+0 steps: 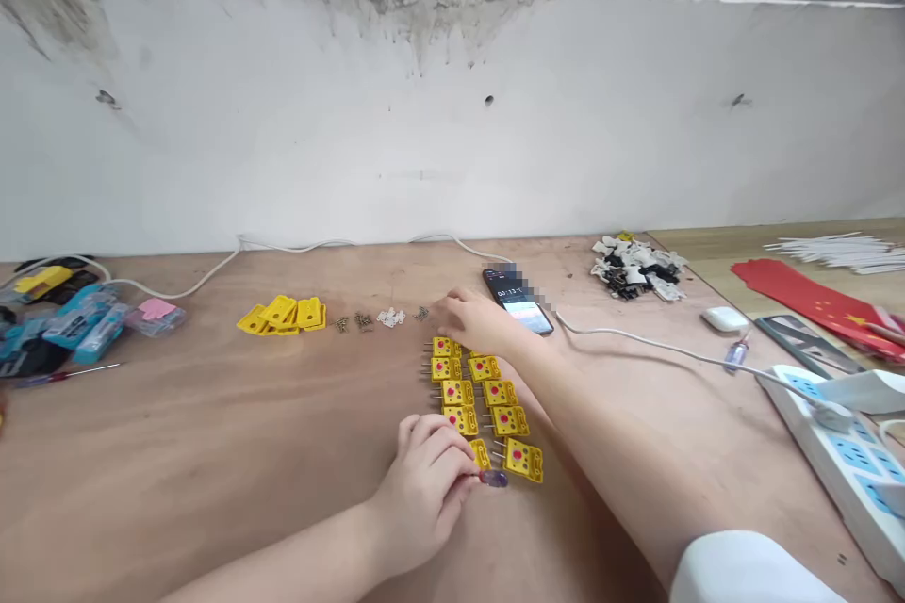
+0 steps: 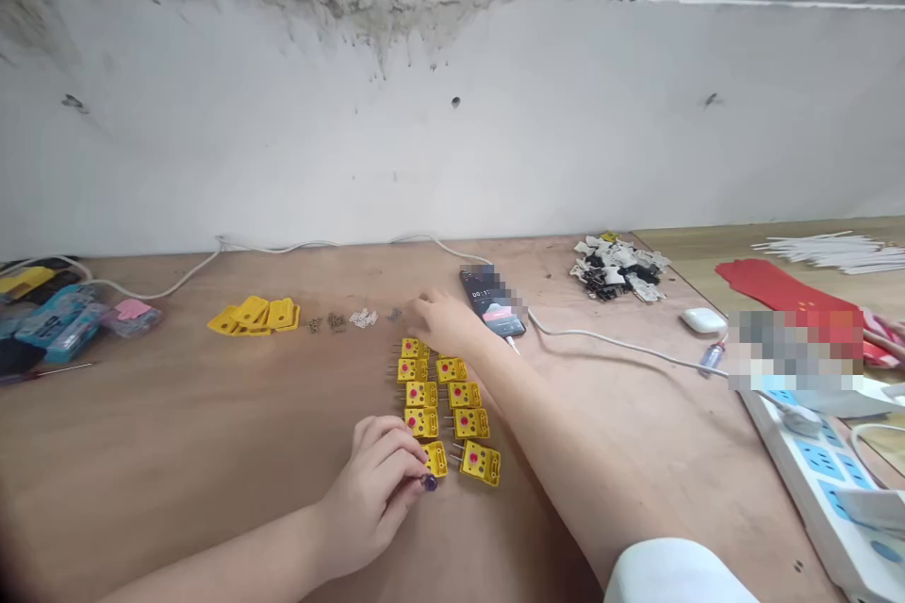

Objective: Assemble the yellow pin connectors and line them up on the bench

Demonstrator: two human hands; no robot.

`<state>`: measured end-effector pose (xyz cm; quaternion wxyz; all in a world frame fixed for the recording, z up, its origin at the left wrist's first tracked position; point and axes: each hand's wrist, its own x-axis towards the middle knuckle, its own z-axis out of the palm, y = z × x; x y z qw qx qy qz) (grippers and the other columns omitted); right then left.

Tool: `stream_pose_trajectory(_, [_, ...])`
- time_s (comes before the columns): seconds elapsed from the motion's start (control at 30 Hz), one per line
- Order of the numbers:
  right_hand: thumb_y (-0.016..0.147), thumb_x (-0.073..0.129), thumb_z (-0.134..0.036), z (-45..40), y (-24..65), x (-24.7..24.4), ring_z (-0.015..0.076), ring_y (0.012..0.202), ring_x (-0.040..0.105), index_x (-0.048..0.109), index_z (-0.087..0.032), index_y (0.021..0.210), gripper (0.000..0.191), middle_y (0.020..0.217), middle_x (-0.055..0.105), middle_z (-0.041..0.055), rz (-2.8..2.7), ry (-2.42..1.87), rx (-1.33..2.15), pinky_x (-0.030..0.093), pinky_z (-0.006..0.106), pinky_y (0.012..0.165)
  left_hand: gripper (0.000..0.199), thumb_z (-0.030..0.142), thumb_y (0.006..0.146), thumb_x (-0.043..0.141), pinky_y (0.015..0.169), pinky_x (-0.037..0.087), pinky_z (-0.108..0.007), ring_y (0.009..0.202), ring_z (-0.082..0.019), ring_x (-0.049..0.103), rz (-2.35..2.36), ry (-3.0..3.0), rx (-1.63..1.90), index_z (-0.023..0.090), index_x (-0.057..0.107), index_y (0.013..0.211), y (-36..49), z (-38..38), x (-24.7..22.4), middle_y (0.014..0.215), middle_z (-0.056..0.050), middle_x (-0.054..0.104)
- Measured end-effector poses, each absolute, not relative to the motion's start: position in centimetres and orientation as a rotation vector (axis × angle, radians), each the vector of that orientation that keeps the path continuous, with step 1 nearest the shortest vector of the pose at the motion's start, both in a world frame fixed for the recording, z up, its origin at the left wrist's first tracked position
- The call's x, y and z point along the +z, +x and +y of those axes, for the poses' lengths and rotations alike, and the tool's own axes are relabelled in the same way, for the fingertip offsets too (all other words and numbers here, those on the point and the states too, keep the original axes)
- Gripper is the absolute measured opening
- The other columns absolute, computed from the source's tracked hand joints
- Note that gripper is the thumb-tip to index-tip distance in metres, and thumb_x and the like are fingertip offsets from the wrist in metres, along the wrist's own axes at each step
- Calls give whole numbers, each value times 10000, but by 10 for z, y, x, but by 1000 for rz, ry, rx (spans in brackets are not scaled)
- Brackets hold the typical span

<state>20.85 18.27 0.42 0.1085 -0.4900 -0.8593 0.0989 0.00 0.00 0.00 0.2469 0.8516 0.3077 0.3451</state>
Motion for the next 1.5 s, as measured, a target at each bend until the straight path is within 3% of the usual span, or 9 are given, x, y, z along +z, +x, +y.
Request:
stream_pose_trajectory(0.1, [974, 603, -391, 195, 193, 4, 290, 1276, 537, 502, -276, 1474, 523, 1359, 584, 133, -2648, -1341, 330, 432, 407, 1060, 94, 108, 955, 567, 953, 344, -411, 1057, -223, 524, 844, 2308, 952, 199, 594, 957, -1, 0, -2, 1004, -44, 683])
stream_pose_trajectory(0.23, [917, 652, -562, 211, 183, -2, 345, 1353, 460, 478, -299, 1491, 655, 1479, 516, 128, -2716, -1189, 255, 387, 494, 1115, 91, 108, 951, 574, 949, 343, -409, 1062, -220, 520, 846, 2304, 961, 197, 589, 948, -2, -1, -3, 1010, -38, 683])
stream_pose_trajectory(0.43, [971, 489, -647, 220, 175, -12, 294, 1174, 583, 581, -224, 1329, 563, 1305, 580, 144, -2729, -1194, 154, 442, 427, 1006, 113, 102, 943, 573, 955, 344, -412, 1062, -219, 519, 824, 2305, 969, 203, 604, 980, -4, -1, -3, 1009, -31, 686])
stream_pose_trajectory(0.53, [1017, 390, -617, 224, 169, -11, 264, 1049, 645, 575, -207, 1284, 523, 1274, 593, 143, -2796, -1227, 87, 463, 368, 874, 107, 105, 943, 575, 952, 347, -412, 1061, -219, 520, 824, 2304, 974, 202, 609, 970, -4, -1, -3, 1005, -31, 687])
stream_pose_trajectory(0.67, [1050, 330, -562, 229, 163, -7, 260, 1025, 664, 568, -225, 1266, 465, 1235, 639, 125, -2896, -1198, -2, 442, 331, 786, 103, 114, 945, 577, 959, 353, -415, 1070, -222, 522, 823, 2306, 962, 204, 617, 972, -4, -1, -4, 1001, -34, 690])
stream_pose_trajectory(1.03, [1052, 341, -349, 228, 149, -5, 264, 961, 712, 614, -195, 1193, 344, 1170, 716, 143, -2893, -1364, -72, 471, 340, 771, 103, 128, 952, 567, 959, 368, -423, 1057, -225, 524, 827, 2320, 953, 206, 630, 975, -5, -1, -3, 991, -42, 698])
stream_pose_trajectory(1.5, [1045, 311, -348, 224, 167, -11, 313, 1022, 716, 617, -163, 1181, 383, 1171, 721, 181, -2679, -1738, -50, 517, 400, 856, 96, 141, 959, 577, 986, 365, -424, 1071, -223, 528, 836, 2312, 942, 211, 637, 986, -5, -2, -2, 998, -38, 698])
